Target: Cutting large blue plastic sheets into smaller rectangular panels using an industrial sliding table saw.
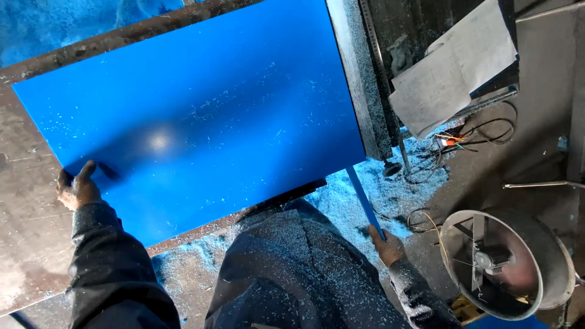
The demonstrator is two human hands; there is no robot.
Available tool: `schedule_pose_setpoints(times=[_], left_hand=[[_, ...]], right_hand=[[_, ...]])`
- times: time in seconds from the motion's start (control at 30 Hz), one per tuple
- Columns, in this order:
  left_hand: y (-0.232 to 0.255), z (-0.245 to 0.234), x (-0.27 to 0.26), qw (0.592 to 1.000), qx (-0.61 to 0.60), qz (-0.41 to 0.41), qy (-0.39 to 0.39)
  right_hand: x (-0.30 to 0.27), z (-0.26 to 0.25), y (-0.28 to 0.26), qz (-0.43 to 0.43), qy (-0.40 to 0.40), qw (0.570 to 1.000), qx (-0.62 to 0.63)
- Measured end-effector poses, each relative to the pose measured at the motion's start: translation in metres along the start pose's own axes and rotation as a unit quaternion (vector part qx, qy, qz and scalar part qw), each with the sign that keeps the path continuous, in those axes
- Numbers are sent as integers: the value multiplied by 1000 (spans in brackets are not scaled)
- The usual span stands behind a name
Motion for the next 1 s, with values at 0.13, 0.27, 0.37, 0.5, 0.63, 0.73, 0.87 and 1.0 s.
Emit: schedule_pose_setpoints(times=[0.13,0.27,0.37,0.5,0.63,0.73,0.87,1.0], left_hand=[[14,3,-1,999,-33,-12,1],[27,1,-9,996,-81,-28,4],[28,-1,-11,995,-86,-21,-35],[18,3,-11,992,-123,4,-35],[-13,10,-13,994,101,39,-26],[-1,51,-53,956,254,140,-48],[102,100,-185,887,195,388,-160],[146,121,-269,819,283,432,-250]], right_hand=[[1,-5,-3,-2,3,999,34],[1,-7,-2,7,-18,999,45],[0,-4,-6,10,-23,998,52],[3,-3,3,3,-3,997,78],[7,-3,6,-9,-26,996,87],[-1,-6,4,-15,-29,992,122],[-8,-6,0,-13,4,993,121],[-13,-2,1,-10,-29,976,214]])
Point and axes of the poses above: each hand's wrist, its own x-axis towards the middle knuckle, its own z-axis out of the palm, y = z × x, the point moved 2 cm from there along x, towards the middle knuckle, and after that the axes turned 9 degrees about -y, right-handed, at the moved point
